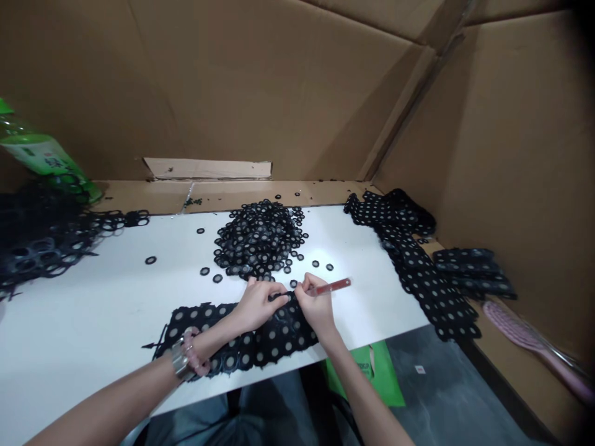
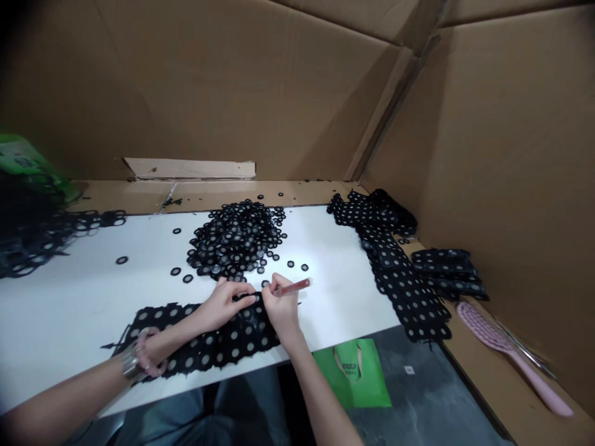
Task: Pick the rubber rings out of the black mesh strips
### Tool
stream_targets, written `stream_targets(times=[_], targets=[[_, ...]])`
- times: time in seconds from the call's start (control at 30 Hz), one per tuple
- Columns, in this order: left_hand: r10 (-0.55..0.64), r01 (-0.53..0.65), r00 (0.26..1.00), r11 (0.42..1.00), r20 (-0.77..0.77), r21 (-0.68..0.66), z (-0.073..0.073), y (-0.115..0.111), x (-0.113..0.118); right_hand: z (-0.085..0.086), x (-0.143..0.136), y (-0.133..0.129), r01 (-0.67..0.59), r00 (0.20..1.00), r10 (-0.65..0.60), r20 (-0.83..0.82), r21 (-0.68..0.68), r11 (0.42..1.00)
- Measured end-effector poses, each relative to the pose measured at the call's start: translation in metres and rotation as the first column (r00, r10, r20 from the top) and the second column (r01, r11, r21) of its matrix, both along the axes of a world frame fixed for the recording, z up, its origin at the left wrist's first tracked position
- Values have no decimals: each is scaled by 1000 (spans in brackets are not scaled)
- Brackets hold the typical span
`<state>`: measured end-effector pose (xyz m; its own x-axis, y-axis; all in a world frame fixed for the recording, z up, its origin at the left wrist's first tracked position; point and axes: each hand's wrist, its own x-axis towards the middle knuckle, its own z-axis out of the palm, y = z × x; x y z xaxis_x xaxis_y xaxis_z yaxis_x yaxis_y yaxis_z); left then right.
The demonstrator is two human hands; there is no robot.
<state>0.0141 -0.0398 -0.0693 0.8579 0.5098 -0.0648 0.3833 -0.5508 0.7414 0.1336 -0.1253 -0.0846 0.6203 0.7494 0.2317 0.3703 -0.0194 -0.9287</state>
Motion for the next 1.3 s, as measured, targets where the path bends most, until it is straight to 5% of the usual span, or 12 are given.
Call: stream_targets(times=[0.2, 0.3, 0.4, 0.47, 0.73, 0.93, 1.3], targets=[[-47, 51, 996, 997, 71, -54, 1, 1, -2, -2, 0, 0, -54, 998, 53, -28, -13, 998], [-65, 67, 998, 978, -20, 198, 13, -3, -4, -5, 8, 0, 33, 941, -4, -338, 80, 996], [-38, 89, 994, 837, -105, 540, 24, -9, -2, -4, 13, -3, 196, 845, -84, -528, 159, 968], [-37, 106, 992, 769, -122, 630, 27, -11, 3, -2, 14, -6, 262, 850, -144, -507, 170, 950], [-105, 181, 977, 863, -184, 472, 20, -7, 24, 0, 10, -12, 235, 918, -198, -343, 70, 969], [-49, 120, 984, 895, -174, 429, 20, -14, 20, -5, 13, -14, 213, 951, -201, -234, 28, 977], [-46, 47, 999, 994, -10, 103, 4, -2, 18, 0, 12, -16, 139, 962, -128, -239, 29, 990]])
